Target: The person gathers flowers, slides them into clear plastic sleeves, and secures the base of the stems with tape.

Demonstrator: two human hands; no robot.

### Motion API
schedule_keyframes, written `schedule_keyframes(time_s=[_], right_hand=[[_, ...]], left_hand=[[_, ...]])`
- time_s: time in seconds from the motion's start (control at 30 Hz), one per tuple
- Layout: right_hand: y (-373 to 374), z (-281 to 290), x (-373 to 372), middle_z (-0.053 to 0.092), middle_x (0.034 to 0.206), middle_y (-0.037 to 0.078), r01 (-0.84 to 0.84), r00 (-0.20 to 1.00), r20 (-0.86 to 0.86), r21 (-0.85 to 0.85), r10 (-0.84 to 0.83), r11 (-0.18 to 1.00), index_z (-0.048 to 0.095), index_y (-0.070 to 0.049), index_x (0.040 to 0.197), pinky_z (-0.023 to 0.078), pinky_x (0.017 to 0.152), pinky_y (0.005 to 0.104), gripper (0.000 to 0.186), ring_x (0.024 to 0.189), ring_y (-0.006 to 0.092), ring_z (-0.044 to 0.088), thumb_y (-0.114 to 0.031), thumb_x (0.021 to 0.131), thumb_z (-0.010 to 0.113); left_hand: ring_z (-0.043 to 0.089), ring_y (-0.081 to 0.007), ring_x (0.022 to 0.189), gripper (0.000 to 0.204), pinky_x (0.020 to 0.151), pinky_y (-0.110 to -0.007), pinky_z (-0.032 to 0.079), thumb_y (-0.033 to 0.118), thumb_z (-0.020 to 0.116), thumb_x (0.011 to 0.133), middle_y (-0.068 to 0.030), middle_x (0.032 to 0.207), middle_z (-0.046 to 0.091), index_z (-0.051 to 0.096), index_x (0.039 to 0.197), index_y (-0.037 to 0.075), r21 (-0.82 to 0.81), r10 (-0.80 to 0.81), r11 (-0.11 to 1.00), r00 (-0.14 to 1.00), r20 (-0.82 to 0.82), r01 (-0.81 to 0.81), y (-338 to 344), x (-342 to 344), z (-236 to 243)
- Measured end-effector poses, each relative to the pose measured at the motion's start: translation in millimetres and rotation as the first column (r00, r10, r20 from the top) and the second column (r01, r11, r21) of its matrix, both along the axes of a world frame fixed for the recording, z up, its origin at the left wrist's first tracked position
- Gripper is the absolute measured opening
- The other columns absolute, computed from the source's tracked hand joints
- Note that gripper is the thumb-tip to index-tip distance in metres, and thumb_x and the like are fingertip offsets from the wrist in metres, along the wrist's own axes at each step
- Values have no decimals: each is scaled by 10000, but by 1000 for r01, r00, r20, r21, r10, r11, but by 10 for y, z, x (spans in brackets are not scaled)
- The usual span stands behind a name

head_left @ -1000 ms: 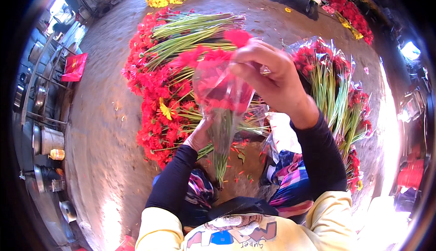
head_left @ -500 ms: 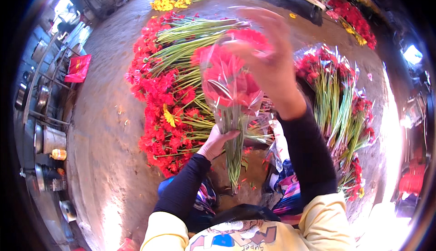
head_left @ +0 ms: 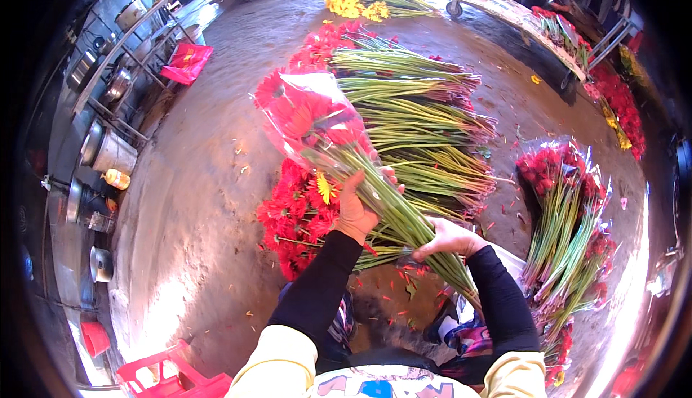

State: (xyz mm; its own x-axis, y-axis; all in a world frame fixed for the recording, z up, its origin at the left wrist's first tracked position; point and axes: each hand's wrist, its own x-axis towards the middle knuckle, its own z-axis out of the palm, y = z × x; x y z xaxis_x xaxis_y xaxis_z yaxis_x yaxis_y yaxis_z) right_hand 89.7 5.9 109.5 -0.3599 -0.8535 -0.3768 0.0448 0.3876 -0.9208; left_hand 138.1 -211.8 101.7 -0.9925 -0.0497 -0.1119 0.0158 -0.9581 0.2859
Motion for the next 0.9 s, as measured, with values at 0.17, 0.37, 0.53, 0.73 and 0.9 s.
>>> schedule_keyframes(time_s=[0.17,0.37,0.53,0.73,0.9], right_hand=[[262,-251,89,656,816,138,343,850,-418,-21,-319,939,573,-33,1065,492,699,339,452,745,180,625,-212,691,753],[1200,-944,156,643,801,172,533,671,-592,-35,-447,845,556,-68,985,499,680,368,388,744,303,652,-178,672,757],[1575,-1656,444,639,894,135,808,431,-624,-55,-652,587,561,-90,1017,506,735,375,379,843,334,639,-127,686,739],[1893,-2231,547,601,909,130,915,216,-725,-84,-655,394,556,-102,1055,490,728,396,368,853,356,604,-131,724,715],[1932,-2270,537,580,895,126,915,174,-754,-115,-634,387,550,-112,1059,481,698,410,361,828,346,593,-157,744,720]], left_hand=[[586,-263,1065,412,933,-448,479,209,640,858,-114,1152,614,525,1237,99,-141,11,990,997,82,1,-94,-155,-296],[582,-184,1029,358,874,-369,475,216,649,874,-29,1112,624,551,1196,97,-536,-102,796,935,341,282,296,-294,-354],[594,-134,794,331,703,-248,456,216,744,765,-46,863,636,602,999,31,-951,178,-206,965,194,230,577,-454,-446],[509,-309,1118,552,940,-392,382,240,743,752,-139,1159,577,511,1211,39,-600,-36,-665,822,-569,-444,923,-1151,-224],[633,-226,798,462,745,-343,470,333,741,776,-65,850,661,613,1139,78,-700,-212,-642,950,-230,-313,1142,-1707,-298]])
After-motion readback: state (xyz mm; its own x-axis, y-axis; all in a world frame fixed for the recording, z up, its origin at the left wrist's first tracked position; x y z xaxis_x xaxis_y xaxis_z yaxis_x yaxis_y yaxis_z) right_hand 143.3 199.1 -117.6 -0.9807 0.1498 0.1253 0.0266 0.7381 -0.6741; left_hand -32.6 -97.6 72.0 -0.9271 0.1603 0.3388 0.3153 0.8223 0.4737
